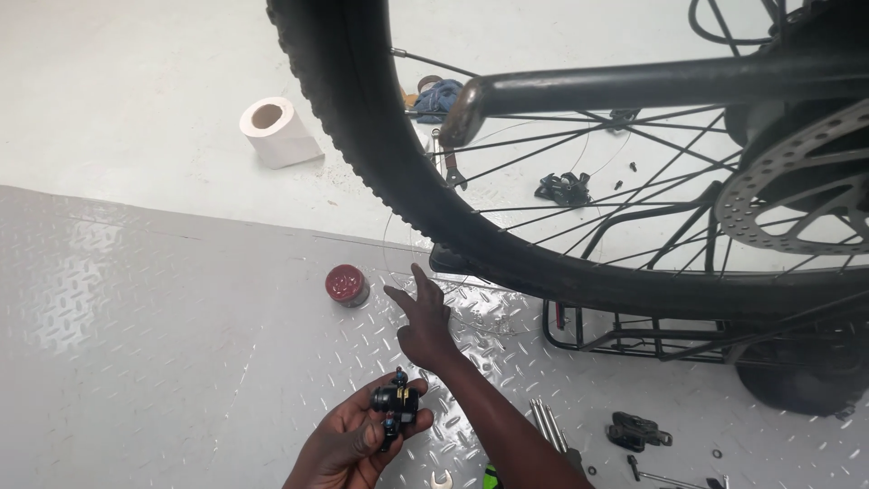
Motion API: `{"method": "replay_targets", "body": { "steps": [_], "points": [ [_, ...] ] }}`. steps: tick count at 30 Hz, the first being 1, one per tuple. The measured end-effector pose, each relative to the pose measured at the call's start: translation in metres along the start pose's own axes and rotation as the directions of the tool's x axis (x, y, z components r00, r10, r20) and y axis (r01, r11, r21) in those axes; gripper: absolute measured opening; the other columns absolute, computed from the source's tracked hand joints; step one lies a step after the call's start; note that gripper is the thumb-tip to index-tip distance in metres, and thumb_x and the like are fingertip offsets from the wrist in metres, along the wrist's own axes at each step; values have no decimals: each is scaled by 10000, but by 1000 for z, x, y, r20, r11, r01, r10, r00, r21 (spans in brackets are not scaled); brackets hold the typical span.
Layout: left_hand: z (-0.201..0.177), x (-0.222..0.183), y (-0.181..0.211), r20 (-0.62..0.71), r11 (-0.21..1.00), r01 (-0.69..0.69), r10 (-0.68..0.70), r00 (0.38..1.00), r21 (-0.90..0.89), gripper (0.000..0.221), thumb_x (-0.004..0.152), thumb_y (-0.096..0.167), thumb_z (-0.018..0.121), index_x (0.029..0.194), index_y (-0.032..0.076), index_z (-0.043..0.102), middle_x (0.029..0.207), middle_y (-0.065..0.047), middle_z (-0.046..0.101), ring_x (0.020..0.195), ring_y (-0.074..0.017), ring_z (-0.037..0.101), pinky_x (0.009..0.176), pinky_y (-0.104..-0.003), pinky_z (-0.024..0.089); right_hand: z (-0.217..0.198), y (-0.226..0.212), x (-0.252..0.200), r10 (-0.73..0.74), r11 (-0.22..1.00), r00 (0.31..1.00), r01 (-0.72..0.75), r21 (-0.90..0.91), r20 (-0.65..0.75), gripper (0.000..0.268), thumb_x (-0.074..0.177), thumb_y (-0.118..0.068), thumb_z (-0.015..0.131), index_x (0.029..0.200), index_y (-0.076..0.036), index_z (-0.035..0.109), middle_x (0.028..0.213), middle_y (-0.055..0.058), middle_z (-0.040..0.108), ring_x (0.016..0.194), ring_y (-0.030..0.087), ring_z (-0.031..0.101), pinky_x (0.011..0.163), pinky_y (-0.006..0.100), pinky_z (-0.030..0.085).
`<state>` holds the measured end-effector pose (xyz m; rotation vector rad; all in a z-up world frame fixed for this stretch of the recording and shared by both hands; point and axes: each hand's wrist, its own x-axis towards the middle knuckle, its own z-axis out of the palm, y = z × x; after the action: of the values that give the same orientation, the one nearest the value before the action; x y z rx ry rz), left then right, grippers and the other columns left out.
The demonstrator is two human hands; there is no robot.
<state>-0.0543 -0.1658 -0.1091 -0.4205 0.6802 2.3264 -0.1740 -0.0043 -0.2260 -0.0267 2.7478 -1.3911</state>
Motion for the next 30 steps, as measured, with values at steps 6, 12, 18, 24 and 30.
{"method": "replay_targets", "body": {
  "steps": [6, 12, 18, 24, 30],
  "points": [
    [37, 9, -23, 43, 995, -17, 13, 999, 103, 842, 660, -53, 848, 1418, -124, 487, 1413, -362, 607, 1098, -508, 709, 748, -324, 651, -33, 20, -54, -147, 878, 978, 198, 435, -149, 422, 904, -100, 619, 1287, -271, 675, 1683, 76, 290, 1489, 203, 352, 1134, 425, 383],
    [81, 26, -55, 229, 960, 26, -93, 969, 280, 951, 628, 72, 944, 1456, -112, 515, 1357, -236, 694, 1111, -408, 739, 676, -247, 571, -128, -8, -168, 277, 500, 943, 25, 866, -187, 388, 814, -203, 814, 556, -102, 543, 1135, 194, 834, 1042, 278, 769, 897, 424, 574],
    [154, 24, -83, 464, 952, 53, -196, 864, 303, 850, 751, -168, 806, 1490, 4, 424, 1572, -332, 465, 1220, -550, 645, 713, -350, 632, -291, -42, -263, -152, 885, 977, 202, 418, -152, 409, 871, -309, 785, 1238, -130, 764, 1322, 138, 751, 1259, 296, 704, 1014, 467, 542],
    [335, -42, -144, 502, 899, -290, 94, 860, 329, 911, 601, -148, 887, 1415, -7, 504, 1440, -286, 650, 1035, -443, 772, 611, -405, 692, -403, -131, -349, 106, 837, 684, 330, 436, -722, 381, 767, -78, 804, 1117, 72, 823, 917, 180, 741, 883, 253, 773, 753, 316, 632],
    [479, -96, -193, 425, 861, -388, 231, 875, 330, 812, 486, -89, 869, 1248, -6, 598, 1259, -230, 747, 948, -344, 751, 714, -462, 679, -476, -191, -398, -135, 823, 497, 538, 181, -857, 366, 788, -26, 754, 1141, 69, 736, 1083, 184, 775, 953, 234, 795, 824, 297, 651]
  ]
}}
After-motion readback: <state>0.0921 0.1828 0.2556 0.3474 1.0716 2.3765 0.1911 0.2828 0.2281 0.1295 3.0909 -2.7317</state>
